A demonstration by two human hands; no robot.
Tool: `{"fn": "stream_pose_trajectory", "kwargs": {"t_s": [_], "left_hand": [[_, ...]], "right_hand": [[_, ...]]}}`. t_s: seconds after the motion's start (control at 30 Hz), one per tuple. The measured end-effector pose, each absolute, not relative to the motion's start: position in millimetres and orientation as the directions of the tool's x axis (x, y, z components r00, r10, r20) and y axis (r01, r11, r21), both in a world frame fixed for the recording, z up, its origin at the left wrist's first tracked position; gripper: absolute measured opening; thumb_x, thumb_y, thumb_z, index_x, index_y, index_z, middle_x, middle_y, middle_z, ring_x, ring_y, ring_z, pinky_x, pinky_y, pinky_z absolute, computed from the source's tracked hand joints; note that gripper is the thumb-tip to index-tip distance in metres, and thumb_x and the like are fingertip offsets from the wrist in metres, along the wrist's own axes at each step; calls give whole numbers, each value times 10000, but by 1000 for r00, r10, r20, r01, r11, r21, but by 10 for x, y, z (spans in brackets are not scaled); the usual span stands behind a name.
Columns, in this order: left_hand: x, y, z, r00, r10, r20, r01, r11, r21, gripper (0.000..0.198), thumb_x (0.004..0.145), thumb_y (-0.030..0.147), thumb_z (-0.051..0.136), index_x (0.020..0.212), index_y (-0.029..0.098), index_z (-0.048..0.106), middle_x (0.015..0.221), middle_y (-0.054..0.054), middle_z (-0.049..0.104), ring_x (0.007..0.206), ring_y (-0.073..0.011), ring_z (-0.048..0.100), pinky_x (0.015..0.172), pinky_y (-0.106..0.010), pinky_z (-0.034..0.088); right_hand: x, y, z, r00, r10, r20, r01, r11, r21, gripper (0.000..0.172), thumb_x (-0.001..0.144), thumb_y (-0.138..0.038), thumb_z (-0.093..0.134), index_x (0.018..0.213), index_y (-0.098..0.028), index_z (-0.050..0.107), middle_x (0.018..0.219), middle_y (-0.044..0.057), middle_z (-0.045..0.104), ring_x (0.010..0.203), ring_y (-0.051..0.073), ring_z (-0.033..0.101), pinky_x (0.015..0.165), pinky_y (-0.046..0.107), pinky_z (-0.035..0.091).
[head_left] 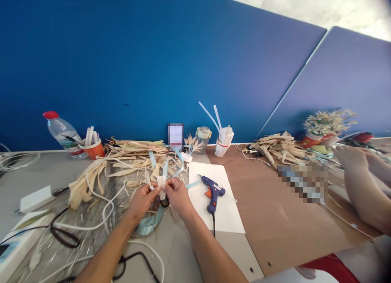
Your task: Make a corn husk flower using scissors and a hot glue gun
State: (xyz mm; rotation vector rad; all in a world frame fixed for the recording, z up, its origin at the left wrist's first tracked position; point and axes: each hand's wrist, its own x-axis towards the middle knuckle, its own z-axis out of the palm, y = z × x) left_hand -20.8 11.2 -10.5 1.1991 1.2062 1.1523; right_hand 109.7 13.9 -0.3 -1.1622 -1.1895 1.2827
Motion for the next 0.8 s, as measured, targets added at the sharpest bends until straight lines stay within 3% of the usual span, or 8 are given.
{"fn": "stream_pose_trajectory", "kwargs": {"t_s": [0.17, 0.33, 0.63, 0.8], "left_hand": [[-179, 94, -67, 24, 1000, 5, 78, -7, 997, 292, 658, 463, 626, 684, 179, 565, 466, 79, 406, 429, -97, 340, 439, -225, 258], [-185, 90, -99, -12, 995, 97, 173, -94, 980, 314, 755, 445, 512, 844, 170, 633, 518, 52, 463, 502, -145, 433, 501, -257, 348], [-160, 104, -165, -52, 996, 78, 319, -57, 946, 318, 738, 482, 500, 579, 209, 530, 500, 37, 460, 501, -156, 448, 500, -266, 355], [-169, 95, -188, 39, 994, 103, 376, -110, 920, 349, 778, 452, 472, 525, 213, 483, 504, 22, 487, 518, -160, 476, 530, -270, 377]], "right_hand": [[1111, 179, -72, -62, 998, -1, -144, -10, -989, 116, 664, -251, 583, 608, -187, 504, 447, -89, 410, 405, 72, 337, 425, 208, 259], [1137, 227, -63, 46, 999, -8, -311, 6, -950, 135, 657, -284, 600, 635, -188, 507, 439, -94, 418, 392, 63, 325, 414, 200, 240], [1106, 136, 74, 99, 995, -21, -355, 15, -935, 117, 684, -264, 586, 648, -174, 520, 425, -78, 493, 385, 61, 401, 426, 185, 289], [1096, 147, 56, 140, 989, -46, -397, 13, -918, 149, 678, -283, 605, 647, -182, 500, 385, -84, 481, 355, 64, 410, 408, 180, 282]]}}
